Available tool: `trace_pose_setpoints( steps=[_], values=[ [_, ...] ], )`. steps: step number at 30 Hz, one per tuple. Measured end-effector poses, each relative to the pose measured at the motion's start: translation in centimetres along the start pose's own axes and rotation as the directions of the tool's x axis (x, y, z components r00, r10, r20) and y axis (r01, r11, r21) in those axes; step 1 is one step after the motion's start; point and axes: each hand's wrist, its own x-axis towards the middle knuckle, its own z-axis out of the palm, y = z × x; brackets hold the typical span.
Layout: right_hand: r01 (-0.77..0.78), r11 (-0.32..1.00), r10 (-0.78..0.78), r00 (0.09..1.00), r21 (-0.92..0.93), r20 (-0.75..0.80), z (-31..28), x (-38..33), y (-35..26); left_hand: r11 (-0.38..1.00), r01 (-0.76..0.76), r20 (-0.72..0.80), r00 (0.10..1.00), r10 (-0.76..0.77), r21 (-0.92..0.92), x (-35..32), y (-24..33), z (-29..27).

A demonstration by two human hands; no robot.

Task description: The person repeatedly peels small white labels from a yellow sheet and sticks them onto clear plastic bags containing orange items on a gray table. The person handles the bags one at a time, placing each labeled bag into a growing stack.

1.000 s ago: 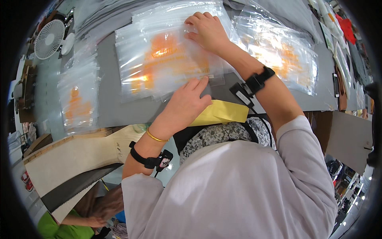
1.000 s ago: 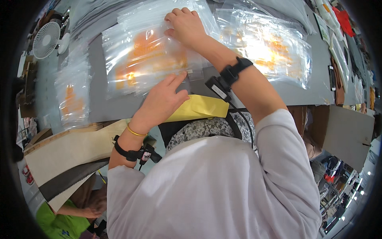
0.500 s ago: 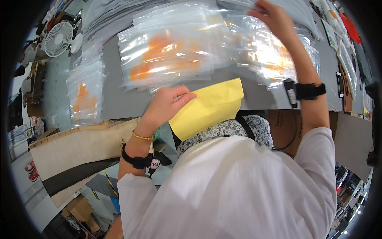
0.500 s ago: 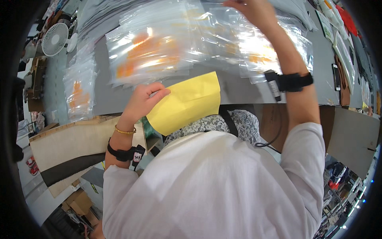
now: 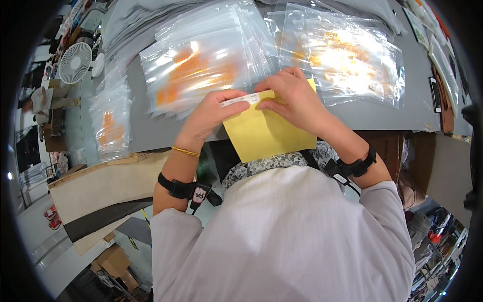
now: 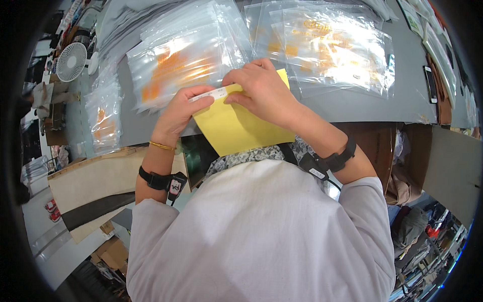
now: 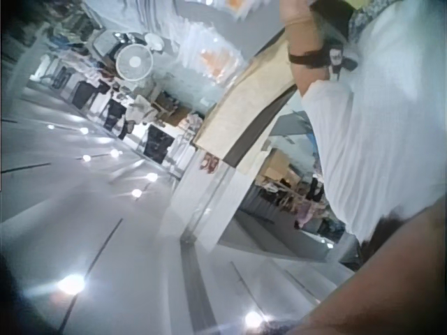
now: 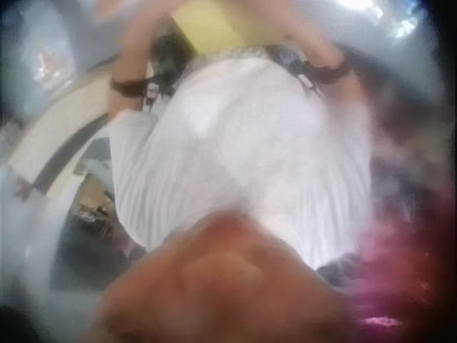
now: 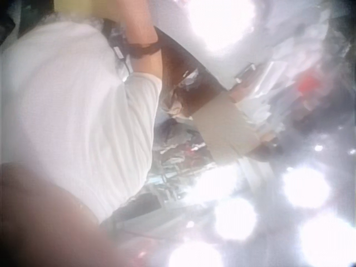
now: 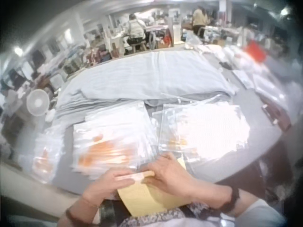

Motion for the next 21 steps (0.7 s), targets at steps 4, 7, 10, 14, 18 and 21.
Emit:
trace_pose_setpoints(
  steps=[4,7,10,14,18,21],
  values=[
    [0.102,0.993,-0.107,0.99,-0.067,-0.088,-0.2,1.1,-0.2,0.928,0.068,0.049,0.997,-0.054,-0.367,-0.8,-1.3,0.1],
    [0.169,0.953,-0.224,0.953,-0.253,-0.204,0.4,1.4,-1.5,0.898,0.046,-0.02,0.998,-0.061,-0.437,-0.9,-2.2,0.9],
    [0.148,0.92,-0.239,0.946,-0.362,-0.221,1.4,1.1,-2.0,0.883,0.006,-0.081,0.996,-0.05,-0.47,-1.1,-2.7,1.6],
    [0.149,0.927,-0.235,0.946,-0.344,-0.225,2.5,0.7,-1.3,0.848,-0.031,-0.086,0.996,-0.017,-0.529,-1.5,-3.4,1.7],
    [0.068,0.976,-0.117,0.964,-0.207,-0.237,3.8,0.7,-1.7,0.838,-0.024,-0.088,0.996,-0.029,-0.544,-1.6,-4.4,1.5],
    [-0.156,0.988,0.151,0.965,-0.005,-0.216,4.1,0.8,-3.1,0.882,-0.017,-0.082,0.996,-0.024,-0.47,-1.7,-4.7,1.2]
  ],
)
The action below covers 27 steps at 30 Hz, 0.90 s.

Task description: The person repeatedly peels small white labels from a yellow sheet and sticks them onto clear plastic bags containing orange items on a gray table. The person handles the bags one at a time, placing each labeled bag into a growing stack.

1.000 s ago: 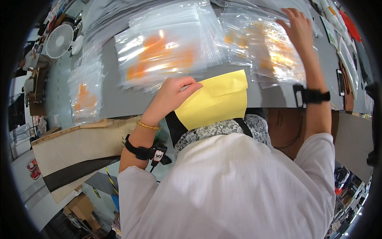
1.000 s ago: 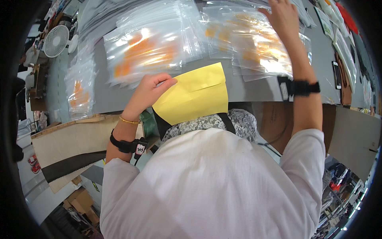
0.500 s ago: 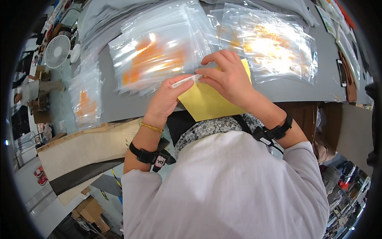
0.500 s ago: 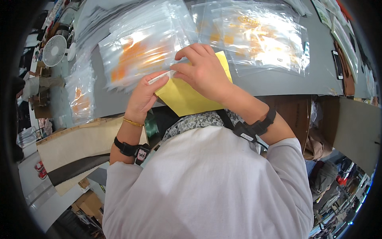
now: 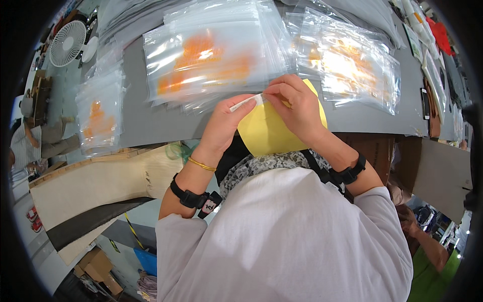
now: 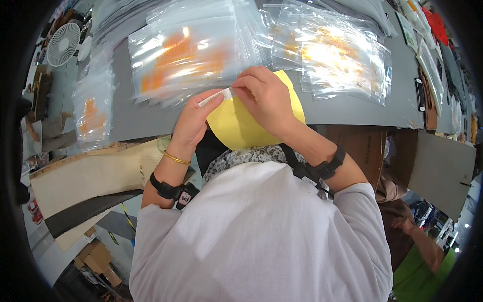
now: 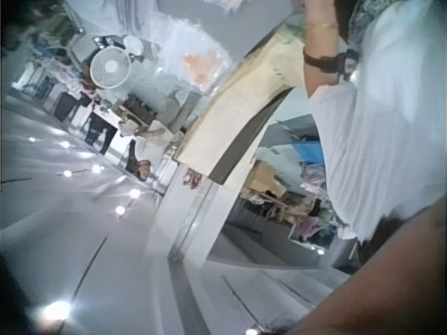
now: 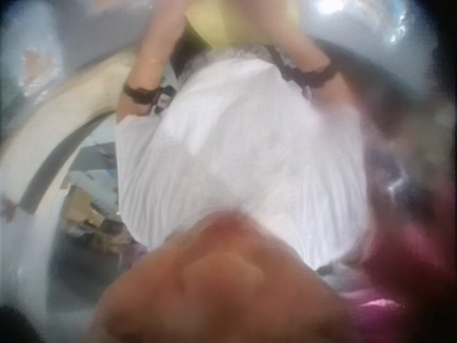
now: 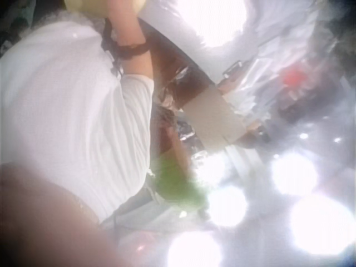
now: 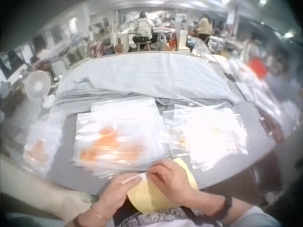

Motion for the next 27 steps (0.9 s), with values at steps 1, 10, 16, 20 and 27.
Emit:
trace_pose_setpoints(
  steps=[1,10,16,20,27],
  values=[
    [-0.069,0.992,0.066,0.997,0.106,0.033,-0.2,0.1,-0.5,0.981,-0.086,-0.011,0.996,0.089,0.172,-0.1,0.1,-0.1],
    [-0.325,0.875,0.288,0.945,0.36,0.153,0.3,4.8,1.0,-0.291,-0.566,0.62,0.565,0.545,0.771,-0.2,3.0,-2.8],
    [-0.417,0.898,0.39,0.902,0.141,0.185,4.4,3.3,3.4,-0.214,-0.567,0.595,0.661,0.457,0.795,0.4,0.6,-3.7],
    [-0.394,0.913,0.377,0.913,0.103,0.155,4.3,2.5,3.2,-0.207,-0.57,0.596,0.669,0.444,0.795,0.2,0.3,-3.9],
    [-0.314,0.948,0.317,0.945,-0.049,0.084,4.4,2.6,1.9,-0.216,-0.553,0.584,0.674,0.453,0.805,0.1,0.5,-3.5]
  ],
)
